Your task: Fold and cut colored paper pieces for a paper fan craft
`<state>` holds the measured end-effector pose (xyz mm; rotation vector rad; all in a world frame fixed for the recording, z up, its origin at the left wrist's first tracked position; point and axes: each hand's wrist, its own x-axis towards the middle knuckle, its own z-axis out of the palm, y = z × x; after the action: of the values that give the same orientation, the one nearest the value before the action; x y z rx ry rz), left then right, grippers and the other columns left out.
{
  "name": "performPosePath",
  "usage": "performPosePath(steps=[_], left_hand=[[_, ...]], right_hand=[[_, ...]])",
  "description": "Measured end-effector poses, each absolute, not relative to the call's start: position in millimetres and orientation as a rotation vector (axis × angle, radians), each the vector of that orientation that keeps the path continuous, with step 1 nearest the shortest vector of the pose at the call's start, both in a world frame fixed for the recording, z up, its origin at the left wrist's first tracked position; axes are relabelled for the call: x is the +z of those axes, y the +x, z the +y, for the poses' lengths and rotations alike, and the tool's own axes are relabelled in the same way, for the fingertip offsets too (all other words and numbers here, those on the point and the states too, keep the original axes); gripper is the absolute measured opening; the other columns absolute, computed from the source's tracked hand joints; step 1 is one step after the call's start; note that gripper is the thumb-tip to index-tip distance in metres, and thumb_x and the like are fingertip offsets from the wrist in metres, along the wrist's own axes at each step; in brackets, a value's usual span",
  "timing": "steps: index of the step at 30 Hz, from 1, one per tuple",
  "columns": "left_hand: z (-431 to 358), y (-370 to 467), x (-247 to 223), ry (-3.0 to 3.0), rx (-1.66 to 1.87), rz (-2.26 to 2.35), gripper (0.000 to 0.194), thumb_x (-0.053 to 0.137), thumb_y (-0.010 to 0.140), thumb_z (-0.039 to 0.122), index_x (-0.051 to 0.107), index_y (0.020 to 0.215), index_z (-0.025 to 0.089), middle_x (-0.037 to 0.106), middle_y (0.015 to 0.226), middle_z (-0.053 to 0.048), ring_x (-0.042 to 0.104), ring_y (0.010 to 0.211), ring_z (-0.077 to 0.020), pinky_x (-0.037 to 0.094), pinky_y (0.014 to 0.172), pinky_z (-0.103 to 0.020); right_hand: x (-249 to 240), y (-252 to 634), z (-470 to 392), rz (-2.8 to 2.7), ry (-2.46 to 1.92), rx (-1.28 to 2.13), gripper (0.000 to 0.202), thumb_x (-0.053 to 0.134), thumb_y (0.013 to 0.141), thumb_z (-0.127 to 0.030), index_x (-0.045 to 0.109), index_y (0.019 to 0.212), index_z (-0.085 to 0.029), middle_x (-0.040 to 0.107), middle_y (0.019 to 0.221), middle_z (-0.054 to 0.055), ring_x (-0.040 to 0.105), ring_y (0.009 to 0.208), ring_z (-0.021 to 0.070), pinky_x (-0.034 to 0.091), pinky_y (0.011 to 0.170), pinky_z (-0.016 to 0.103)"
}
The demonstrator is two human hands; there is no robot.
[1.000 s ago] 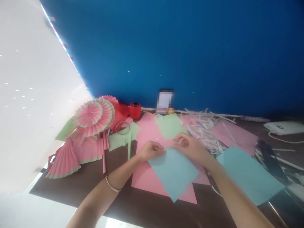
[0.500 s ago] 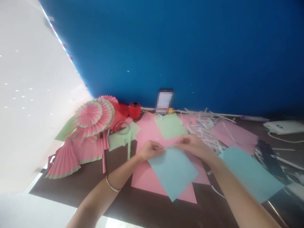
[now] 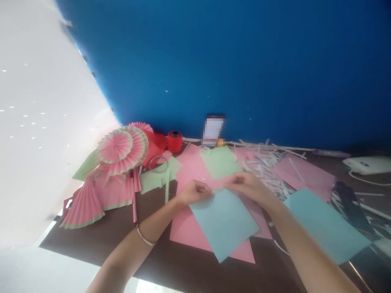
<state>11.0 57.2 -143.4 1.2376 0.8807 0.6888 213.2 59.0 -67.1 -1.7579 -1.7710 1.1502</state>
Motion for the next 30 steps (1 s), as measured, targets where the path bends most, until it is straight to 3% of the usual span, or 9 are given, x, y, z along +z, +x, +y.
performPosePath(steps=[4,8,14,23,27,30], left_hand=[[59.6,10.3,-140.0,1.22,0.654,0.858,0.024,0.069,0.068,0.033,0.068,0.079,0.011,0.064,0.07,-0.004,0.056,0.062,-0.0113,0.042,0.059,-0.022],[60.2,12.2,-139.4,1.248,0.662,0.878,0.035,0.066,0.071,0.04,0.068,0.096,0.015,0.067,0.082,-0.006,0.059,0.07,-0.0133,0.043,0.063,-0.023],[59.8,12.9,-143.9,1.255,0.635,0.885,0.04,0.065,0.067,0.051,0.071,0.082,0.014,0.065,0.07,-0.003,0.054,0.056,-0.0103,0.04,0.052,-0.022],[59.6,9.9,-141.7,1.218,0.628,0.852,0.041,0.069,0.063,0.05,0.071,0.08,0.013,0.062,0.063,-0.002,0.049,0.049,-0.0078,0.037,0.047,-0.021],[59.2,10.7,-144.2,1.201,0.687,0.898,0.041,0.066,0.066,0.051,0.07,0.077,0.012,0.061,0.063,-0.002,0.047,0.048,-0.0069,0.034,0.046,-0.02],[60.4,11.7,-147.9,1.19,0.774,0.866,0.04,0.067,0.066,0.05,0.07,0.076,0.011,0.063,0.069,-0.004,0.052,0.056,-0.0085,0.038,0.052,-0.02]], right_hand=[[-63.2,209.9,59.3,-1.746,-1.72,1.202,0.025,0.062,0.069,-0.041,0.058,0.062,-0.018,0.06,0.062,0.002,0.058,0.063,0.0163,0.041,0.053,0.025],[-60.6,207.3,61.0,-1.772,-1.671,1.297,0.026,0.062,0.069,-0.043,0.058,0.062,-0.018,0.061,0.063,0.002,0.057,0.062,0.0157,0.041,0.052,0.025],[-57.3,202.2,60.8,-1.841,-1.691,1.267,0.024,0.061,0.07,-0.041,0.06,0.064,-0.018,0.063,0.065,0.003,0.059,0.067,0.0173,0.042,0.055,0.026],[-55.4,201.8,62.6,-1.842,-1.746,1.226,0.025,0.063,0.067,-0.04,0.057,0.059,-0.017,0.061,0.062,0.002,0.057,0.063,0.0169,0.041,0.057,0.028],[-63.6,196.7,59.4,-1.804,-1.666,1.288,0.029,0.062,0.068,-0.044,0.059,0.08,-0.019,0.066,0.081,0.005,0.061,0.077,0.0198,0.044,0.065,0.029],[-72.4,186.1,55.4,-1.776,-1.692,1.279,0.043,0.066,0.063,-0.045,0.053,0.095,-0.021,0.065,0.092,0.006,0.061,0.085,0.0218,0.046,0.067,0.03]])
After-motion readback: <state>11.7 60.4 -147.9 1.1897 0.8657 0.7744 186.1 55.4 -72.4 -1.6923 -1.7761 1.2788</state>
